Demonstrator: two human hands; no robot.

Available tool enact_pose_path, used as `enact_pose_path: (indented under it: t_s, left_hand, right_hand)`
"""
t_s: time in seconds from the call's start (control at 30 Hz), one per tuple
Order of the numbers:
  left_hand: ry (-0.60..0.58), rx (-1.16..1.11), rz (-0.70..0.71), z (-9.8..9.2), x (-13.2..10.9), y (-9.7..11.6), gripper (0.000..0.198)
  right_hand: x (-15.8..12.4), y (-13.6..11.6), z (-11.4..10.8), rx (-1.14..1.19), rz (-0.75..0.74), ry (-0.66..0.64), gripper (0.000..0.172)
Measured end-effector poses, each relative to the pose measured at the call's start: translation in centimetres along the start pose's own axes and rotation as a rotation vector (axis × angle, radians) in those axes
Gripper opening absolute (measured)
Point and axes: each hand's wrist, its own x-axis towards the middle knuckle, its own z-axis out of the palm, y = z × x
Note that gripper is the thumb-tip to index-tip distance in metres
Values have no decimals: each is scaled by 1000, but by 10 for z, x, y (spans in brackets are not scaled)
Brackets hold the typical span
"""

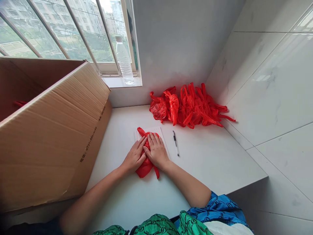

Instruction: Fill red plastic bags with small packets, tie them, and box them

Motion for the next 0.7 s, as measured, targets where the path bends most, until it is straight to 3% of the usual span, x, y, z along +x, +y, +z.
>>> enact_pose_path:
  t_s: [0.5,0.6,0.7]
  left_hand:
    - [2,-22,12,-2,2,-1,66]
    - [-4,-129,25,-11,2,-3,65]
    - [140,-259,-35,-26,-2,-4,56]
  right_hand:
    - [1,-1,-1,35,15,-6,65]
    - [3,7,-11,196,10,-51,65]
    - [5,22,-29,485,61,27,59]
